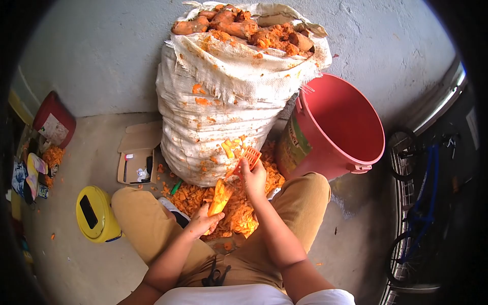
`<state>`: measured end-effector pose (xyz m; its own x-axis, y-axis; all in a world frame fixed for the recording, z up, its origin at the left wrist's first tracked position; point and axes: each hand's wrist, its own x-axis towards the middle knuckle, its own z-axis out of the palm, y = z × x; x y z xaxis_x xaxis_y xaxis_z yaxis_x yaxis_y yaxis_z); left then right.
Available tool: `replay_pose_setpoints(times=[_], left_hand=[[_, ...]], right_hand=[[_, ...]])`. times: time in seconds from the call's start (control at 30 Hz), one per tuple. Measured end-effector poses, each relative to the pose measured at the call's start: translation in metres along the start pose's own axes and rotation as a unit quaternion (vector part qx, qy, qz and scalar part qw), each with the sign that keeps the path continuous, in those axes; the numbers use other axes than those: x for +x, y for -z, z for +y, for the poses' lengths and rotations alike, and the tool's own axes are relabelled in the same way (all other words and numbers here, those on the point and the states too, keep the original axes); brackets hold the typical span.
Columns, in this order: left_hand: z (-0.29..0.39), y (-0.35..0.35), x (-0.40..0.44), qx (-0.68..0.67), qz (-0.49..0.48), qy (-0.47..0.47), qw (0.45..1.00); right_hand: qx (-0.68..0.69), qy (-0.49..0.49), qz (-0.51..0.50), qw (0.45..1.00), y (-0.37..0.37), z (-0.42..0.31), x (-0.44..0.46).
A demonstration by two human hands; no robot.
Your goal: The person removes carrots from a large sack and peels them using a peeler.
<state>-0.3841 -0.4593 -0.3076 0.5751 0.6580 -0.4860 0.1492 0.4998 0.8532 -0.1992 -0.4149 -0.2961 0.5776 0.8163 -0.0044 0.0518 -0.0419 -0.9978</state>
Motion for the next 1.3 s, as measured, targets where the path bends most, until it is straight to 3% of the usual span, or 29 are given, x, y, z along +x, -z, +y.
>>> replay_pose_setpoints(times=[0.13, 0.17, 0.23, 0.33, 0.83, 1.2, 1.3], left_hand=[[-0.001, -0.005, 0.000, 0.002, -0.011, -0.004, 1.000], [0.003, -0.005, -0.002, 0.007, -0.018, 0.010, 1.000], [0.005, -0.006, -0.001, 0.020, -0.023, 0.016, 0.999], [-0.002, -0.007, 0.004, 0.037, -0.025, 0.001, 0.999], [-0.005, -0.009, 0.009, 0.050, -0.027, 0.018, 0.998], [0.006, -0.014, 0.006, 0.139, -0.028, 0.046, 0.989], [0.002, -0.016, 0.005, 0.143, -0.033, 0.013, 0.989]], right_hand=[[0.009, -0.001, -0.020, 1.000, -0.007, 0.002, -0.004], [0.072, -0.048, -0.033, 0.996, -0.009, 0.000, -0.009], [-0.054, 0.002, -0.054, 0.997, -0.008, 0.008, -0.008], [-0.057, 0.006, -0.073, 0.996, -0.012, 0.008, -0.012], [0.044, -0.092, -0.159, 0.982, -0.016, 0.012, -0.014], [0.010, -0.058, -0.146, 0.988, -0.018, 0.016, -0.013], [0.018, -0.068, -0.144, 0.987, -0.018, 0.018, -0.012]])
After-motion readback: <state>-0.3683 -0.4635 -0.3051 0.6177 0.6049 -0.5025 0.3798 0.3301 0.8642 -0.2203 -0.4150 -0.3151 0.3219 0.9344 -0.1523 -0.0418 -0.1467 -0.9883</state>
